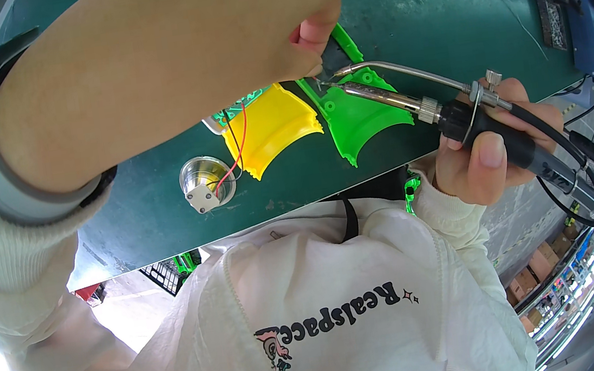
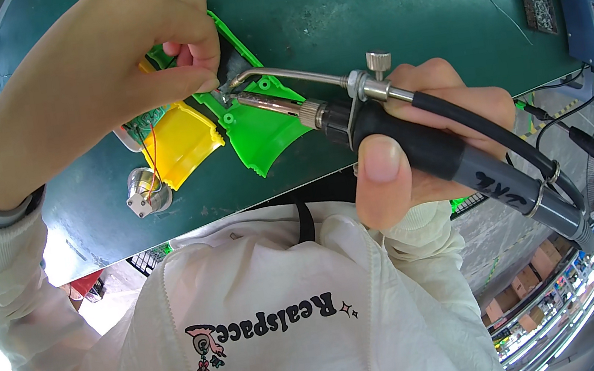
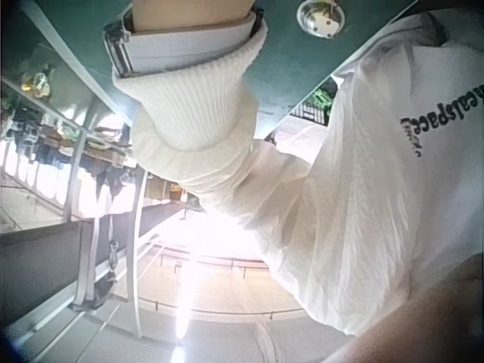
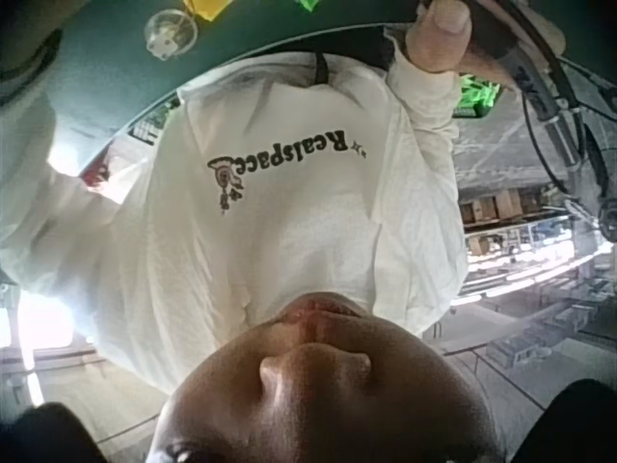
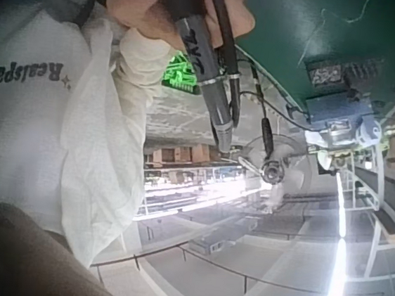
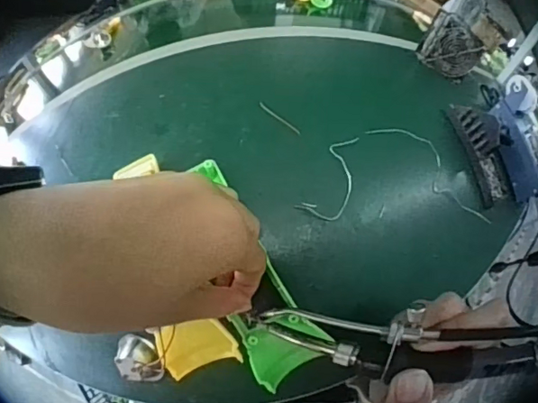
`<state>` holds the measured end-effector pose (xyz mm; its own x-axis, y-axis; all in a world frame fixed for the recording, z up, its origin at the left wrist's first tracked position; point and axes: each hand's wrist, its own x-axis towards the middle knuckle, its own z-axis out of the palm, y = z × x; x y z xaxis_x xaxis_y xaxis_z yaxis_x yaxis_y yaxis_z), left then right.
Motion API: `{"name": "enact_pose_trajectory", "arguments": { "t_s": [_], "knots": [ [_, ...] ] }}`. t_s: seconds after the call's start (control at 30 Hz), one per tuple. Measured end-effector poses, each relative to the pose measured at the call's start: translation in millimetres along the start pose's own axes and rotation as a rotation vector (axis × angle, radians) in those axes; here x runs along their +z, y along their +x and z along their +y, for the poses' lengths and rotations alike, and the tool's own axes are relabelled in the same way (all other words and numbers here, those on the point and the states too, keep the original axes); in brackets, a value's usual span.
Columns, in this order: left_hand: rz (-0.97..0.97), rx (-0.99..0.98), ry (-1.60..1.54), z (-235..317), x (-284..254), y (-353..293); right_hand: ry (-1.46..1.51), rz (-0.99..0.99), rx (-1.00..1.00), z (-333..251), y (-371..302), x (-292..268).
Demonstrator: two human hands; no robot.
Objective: The person solders wires inside a flashlight casing using a soldering iron, fits the casing pieces together, and places the assembled flashlight on the conveyor belt. They then take another flashlight casing from a crate and solder electrical components inside it.
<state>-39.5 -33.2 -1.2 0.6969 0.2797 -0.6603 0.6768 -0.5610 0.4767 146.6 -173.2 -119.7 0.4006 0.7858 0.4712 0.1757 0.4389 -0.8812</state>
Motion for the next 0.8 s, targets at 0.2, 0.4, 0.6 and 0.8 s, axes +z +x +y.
{"name": "enact_pose_trajectory", "arguments": {
  "t_s": [0.2,0.4,0.6,0.8],
  "knots": [
    [-0.081,-0.143,0.014,11.2,-3.8,4.4,-0.029,-0.03,-0.073,2.1,4.3,1.3],
    [-0.06,-0.167,0.02,13.2,-2.6,3.5,-0.083,-0.063,-0.079,0.6,4.0,1.2],
    [-0.031,-0.144,0.013,13.3,-0.7,0.3,-0.02,-0.032,-0.081,2.5,0.9,2.9],
    [-0.045,-0.115,-0.067,7.8,-1.0,-0.9,0.001,-0.081,-0.07,-0.4,2.6,1.4]
  ]
}}
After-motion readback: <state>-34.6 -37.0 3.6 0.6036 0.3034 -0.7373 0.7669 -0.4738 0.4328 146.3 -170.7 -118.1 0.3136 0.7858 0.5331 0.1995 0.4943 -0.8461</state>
